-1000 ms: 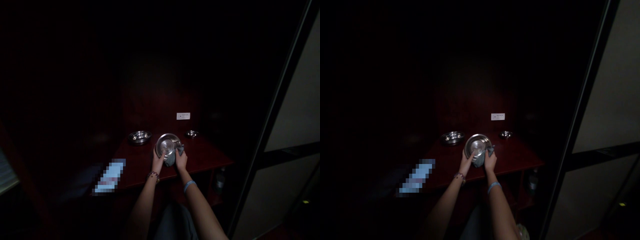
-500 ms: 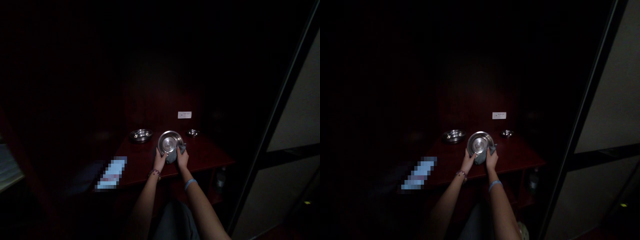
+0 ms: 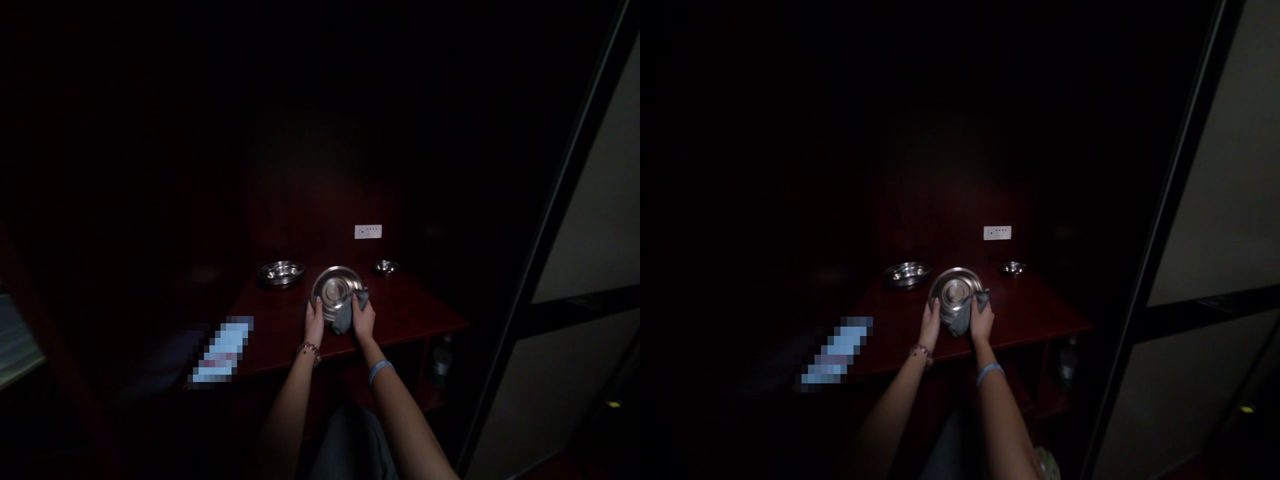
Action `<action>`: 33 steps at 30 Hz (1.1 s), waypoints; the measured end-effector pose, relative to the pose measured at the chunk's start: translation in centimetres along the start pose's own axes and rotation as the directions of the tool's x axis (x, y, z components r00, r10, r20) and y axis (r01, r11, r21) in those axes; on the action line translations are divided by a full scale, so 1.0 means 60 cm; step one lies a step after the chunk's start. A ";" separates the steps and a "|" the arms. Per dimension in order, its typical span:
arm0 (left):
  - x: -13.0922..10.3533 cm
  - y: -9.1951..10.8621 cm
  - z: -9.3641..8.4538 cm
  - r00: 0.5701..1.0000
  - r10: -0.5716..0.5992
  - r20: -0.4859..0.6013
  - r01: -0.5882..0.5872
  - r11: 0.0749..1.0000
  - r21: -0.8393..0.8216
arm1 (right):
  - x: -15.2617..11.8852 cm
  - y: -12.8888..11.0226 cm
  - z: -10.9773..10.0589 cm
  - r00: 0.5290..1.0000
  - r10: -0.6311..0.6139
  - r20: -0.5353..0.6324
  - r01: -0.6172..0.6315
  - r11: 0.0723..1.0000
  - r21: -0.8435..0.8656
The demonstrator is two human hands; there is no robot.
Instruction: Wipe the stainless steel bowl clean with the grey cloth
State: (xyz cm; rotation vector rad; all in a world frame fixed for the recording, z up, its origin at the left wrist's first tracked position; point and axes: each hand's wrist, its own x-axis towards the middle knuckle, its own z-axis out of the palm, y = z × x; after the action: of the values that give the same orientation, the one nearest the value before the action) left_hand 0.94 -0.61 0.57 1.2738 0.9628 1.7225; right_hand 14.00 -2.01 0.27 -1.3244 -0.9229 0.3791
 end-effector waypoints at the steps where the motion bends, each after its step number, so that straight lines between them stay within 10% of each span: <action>1: -0.001 0.003 0.000 1.000 -0.001 -0.001 0.001 1.000 0.002 | 0.000 0.000 0.000 1.000 0.001 0.002 -0.001 1.000 0.002; 33: -0.003 -0.003 -0.006 1.000 0.014 -0.014 -0.013 0.998 0.058 | -0.004 -0.008 -0.002 0.998 0.059 0.034 -0.060 0.998 0.031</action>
State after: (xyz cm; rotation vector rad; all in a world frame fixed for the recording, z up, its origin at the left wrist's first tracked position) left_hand 0.67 -0.76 0.26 1.3088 1.0212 1.7273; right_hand 13.82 -2.38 0.66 -1.3216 -0.9032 0.4615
